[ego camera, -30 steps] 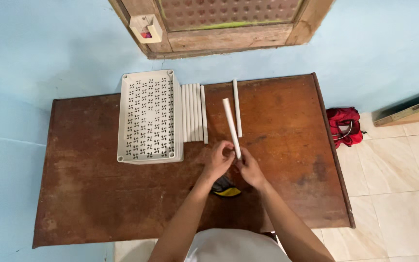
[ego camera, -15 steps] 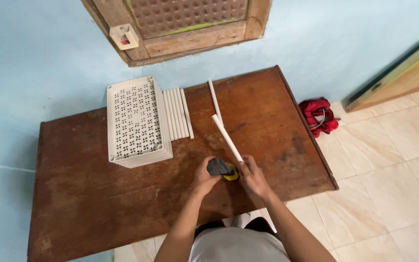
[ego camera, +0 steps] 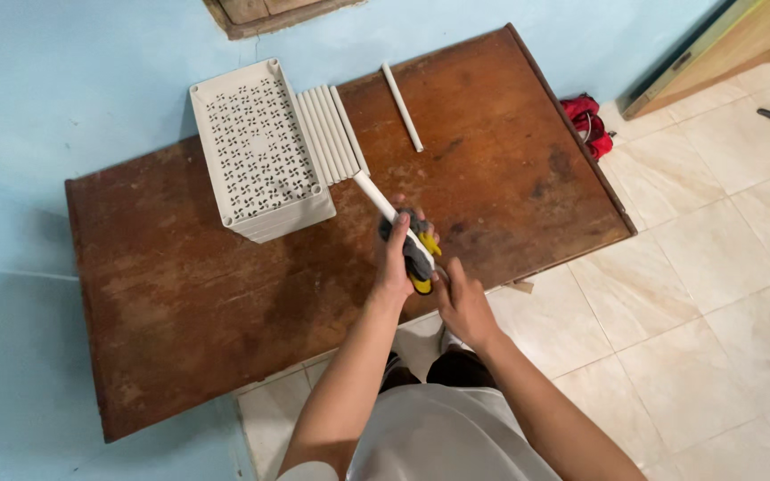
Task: The person wipes a white plastic pipe with a gray and yellow cloth on a wooden table. The person repeatedly rubs the pipe's surface and rotates it to clean different sections, then places it back among other pipes.
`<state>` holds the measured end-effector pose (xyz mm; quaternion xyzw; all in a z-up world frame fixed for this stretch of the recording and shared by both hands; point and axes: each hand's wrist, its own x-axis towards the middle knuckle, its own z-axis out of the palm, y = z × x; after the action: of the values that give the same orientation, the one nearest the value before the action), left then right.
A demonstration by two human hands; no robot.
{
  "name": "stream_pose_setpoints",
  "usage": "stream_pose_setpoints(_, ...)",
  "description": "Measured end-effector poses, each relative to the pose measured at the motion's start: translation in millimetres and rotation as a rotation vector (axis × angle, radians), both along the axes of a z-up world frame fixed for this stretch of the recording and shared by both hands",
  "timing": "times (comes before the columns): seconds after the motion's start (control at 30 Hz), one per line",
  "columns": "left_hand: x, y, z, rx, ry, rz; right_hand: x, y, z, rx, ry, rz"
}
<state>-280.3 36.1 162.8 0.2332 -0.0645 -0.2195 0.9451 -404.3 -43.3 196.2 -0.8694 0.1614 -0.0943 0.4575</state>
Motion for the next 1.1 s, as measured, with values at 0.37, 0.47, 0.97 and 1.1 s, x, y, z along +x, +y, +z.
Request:
stream_pose_setpoints(0.37, -19.2, 19.0, 17.7, -0.007, 0.047, -0.113, -72.7, 26.1, 4.1, 0.081, 0.029, -0.054)
stream_pose_setpoints(0.47, -56.0, 12.3, 11.6, 0.111, 0.067, -0.193, -75.3, 18.3, 11.4, 0.076, -0.036, -0.04)
stream_pose_setpoints(0.97, -113.9, -40.1, 38.0, 0.214, 0.179, 0.012, -198.4, -34.1, 17.4, 0.137, 0.141, -0.094)
stream_pose_setpoints(1.1, -191.8, -58.5, 27.2, 0.388, 0.214, -0.061, -222.1, -38.1, 17.7, -0.051, -0.054, -0.133)
